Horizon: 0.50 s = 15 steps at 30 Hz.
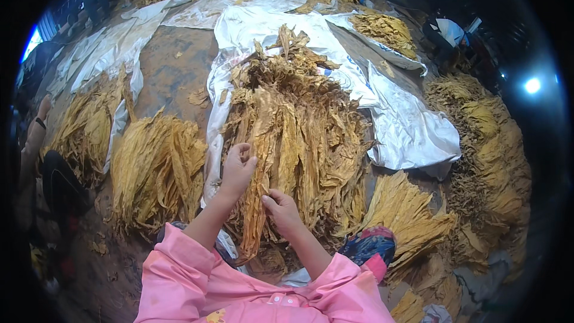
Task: The person sits on the floor and processes dried leaves by hand. They pick up individual leaves, strip off parts, and place them into a pile. Other workers are visible in the background doing similar tasks.
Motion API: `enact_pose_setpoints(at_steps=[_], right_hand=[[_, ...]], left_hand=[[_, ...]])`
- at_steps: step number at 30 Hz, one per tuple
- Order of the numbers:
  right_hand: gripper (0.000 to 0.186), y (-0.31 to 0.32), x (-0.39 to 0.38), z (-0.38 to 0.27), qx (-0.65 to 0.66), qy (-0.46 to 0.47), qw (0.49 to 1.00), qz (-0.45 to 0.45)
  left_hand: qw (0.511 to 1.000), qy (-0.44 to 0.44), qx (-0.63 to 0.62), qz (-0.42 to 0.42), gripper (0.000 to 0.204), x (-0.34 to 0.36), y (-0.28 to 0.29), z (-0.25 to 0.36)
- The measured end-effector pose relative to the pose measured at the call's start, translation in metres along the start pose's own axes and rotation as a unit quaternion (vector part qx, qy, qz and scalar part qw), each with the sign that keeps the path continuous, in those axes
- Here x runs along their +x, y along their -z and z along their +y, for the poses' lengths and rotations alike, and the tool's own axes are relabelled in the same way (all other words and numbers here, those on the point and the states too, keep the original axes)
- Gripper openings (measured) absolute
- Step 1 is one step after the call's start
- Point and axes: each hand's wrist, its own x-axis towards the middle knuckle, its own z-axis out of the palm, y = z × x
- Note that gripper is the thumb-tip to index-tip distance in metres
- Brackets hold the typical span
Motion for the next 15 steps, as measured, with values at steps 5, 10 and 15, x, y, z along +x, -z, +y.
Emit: enact_pose_setpoints(at_steps=[5, 10, 15], right_hand=[[0.011, 0.019, 0.008, 0.002, -0.174, 0.091, 0.98, 0.044], [0.01, 0.021, 0.006, -0.003, -0.126, 0.082, 0.986, 0.07], [0.009, 0.027, 0.01, 0.002, -0.289, 0.219, 0.926, 0.104]], left_hand=[[0.987, 0.018, 0.058, -0.146, 0.028, -0.013, -0.002, 0.029], [0.978, 0.03, 0.124, -0.168, 0.024, -0.01, -0.003, 0.015], [0.976, 0.059, 0.098, -0.185, 0.029, -0.015, -0.007, 0.014]])
